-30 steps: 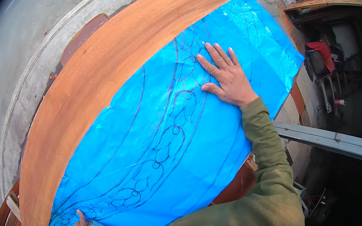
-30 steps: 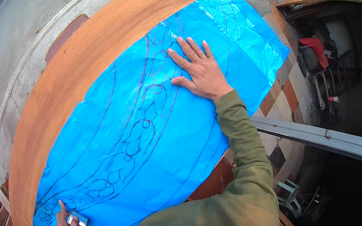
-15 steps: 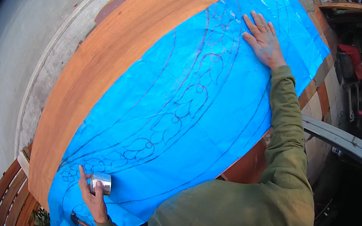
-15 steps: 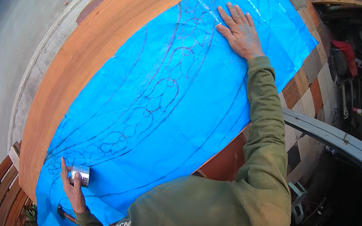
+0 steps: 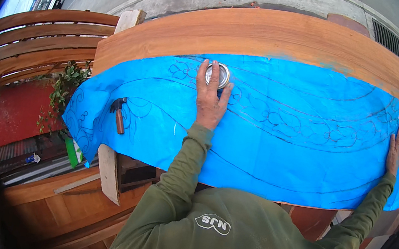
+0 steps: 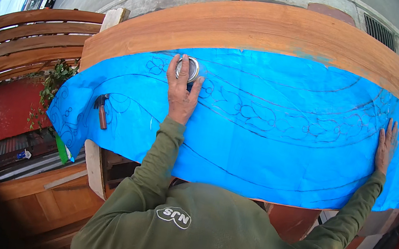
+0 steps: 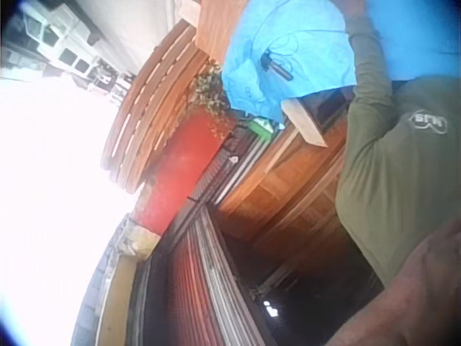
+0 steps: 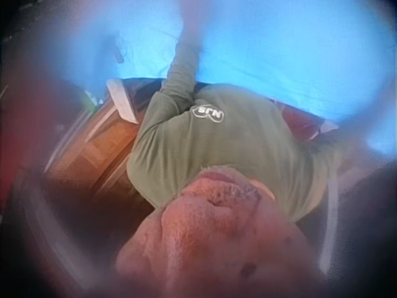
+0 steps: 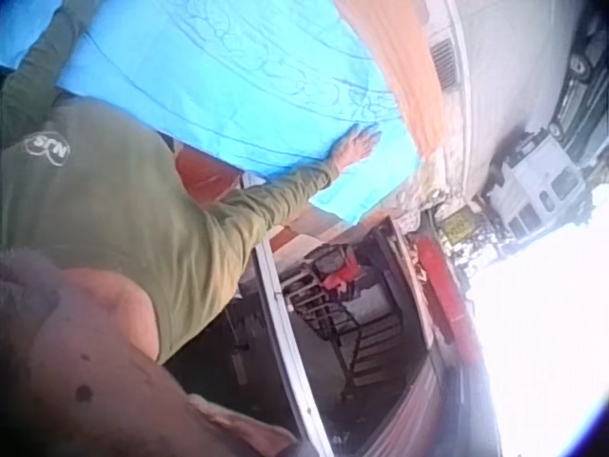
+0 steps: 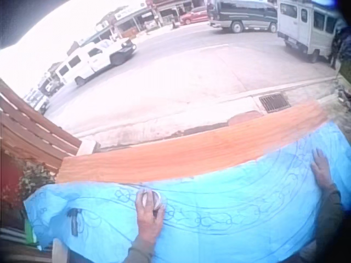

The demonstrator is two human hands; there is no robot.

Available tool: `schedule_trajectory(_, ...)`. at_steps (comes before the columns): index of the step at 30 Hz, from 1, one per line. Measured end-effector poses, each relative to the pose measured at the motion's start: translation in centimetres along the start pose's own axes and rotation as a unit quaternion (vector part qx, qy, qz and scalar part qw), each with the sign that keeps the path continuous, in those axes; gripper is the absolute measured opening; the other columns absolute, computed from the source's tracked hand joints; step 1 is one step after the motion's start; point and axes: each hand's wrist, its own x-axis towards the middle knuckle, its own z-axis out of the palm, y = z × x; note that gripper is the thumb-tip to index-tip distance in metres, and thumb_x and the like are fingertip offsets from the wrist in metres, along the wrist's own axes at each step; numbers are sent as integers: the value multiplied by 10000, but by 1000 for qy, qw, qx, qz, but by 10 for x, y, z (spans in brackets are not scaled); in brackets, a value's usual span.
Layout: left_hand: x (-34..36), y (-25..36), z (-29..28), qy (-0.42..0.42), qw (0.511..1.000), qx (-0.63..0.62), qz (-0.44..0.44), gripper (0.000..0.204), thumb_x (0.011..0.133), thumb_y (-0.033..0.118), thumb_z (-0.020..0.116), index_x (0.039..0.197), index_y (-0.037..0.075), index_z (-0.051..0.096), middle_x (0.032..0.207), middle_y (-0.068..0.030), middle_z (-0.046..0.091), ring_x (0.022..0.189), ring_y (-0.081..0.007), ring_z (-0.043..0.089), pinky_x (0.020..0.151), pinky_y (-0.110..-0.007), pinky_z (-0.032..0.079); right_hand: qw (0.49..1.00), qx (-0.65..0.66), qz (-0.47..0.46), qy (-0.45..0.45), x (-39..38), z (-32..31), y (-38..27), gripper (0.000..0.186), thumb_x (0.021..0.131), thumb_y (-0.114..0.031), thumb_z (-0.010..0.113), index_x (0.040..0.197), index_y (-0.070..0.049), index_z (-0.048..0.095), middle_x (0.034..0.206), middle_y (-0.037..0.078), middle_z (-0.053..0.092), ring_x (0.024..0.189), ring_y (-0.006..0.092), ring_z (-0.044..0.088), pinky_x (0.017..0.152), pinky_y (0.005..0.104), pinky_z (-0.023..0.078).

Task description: The person unrolls a blue paper template onto a large wooden slab. They position the template and use a hammer and a small metal container as weights to hold the paper in place while smoothing and aligning it by hand.

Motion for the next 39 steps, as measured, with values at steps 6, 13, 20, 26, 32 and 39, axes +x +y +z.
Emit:
schedule_trajectory(6,-48,-10,-79,46,998,31,-22,833,1048,455,736,1727,129,381,1744,-240,328,1546,-448,443,1205,-532,480,958,259,78,-92,19,-2,47,672,1199,-508,377,1760,-145,302,1836,139,218,1690,305,197,1379,463,122)
schedule_trajectory(13,-142,-79,-193,172,968,114,-144,728,1059,435,715,1660,89,490,1671,-246,432,1495,-448,480,1174,-547,485,939,323,61,104,50,-68,-56,701,1196,-519,393,1740,-81,332,1810,160,290,1666,309,278,1351,482,241)
schedule_trajectory(20,-199,-157,-251,169,941,204,-210,714,1061,462,697,1655,117,504,1693,-217,425,1556,-460,410,1248,-643,360,929,302,-158,145,-36,-111,-410,806,1147,-638,427,1728,-82,367,1774,136,386,1656,331,313,1328,538,279)
schedule_trajectory(26,-237,-184,-262,134,957,167,-197,731,1066,516,671,1695,207,462,1728,-211,386,1619,-471,315,1280,-706,274,851,411,-325,-37,-132,-66,-669,848,1102,-678,502,1705,-87,418,1749,213,401,1610,417,388,1319,553,287)
schedule_trajectory(32,-270,-167,-272,116,973,97,-177,757,1078,544,642,1722,224,406,1795,-191,258,1667,-457,198,1307,-735,203,791,372,-448,-187,-157,-17,-830,830,1088,-635,578,1715,-118,410,1798,210,292,1646,421,304,1317,562,281)
schedule_trajectory(39,-421,-101,-319,250,868,173,-394,563,1091,327,672,1594,89,585,1634,-199,512,1479,-425,512,1202,-527,451,794,303,-507,-144,-151,21,-858,782,1108,-565,578,1720,-114,394,1784,202,329,1651,408,292,1338,584,203)
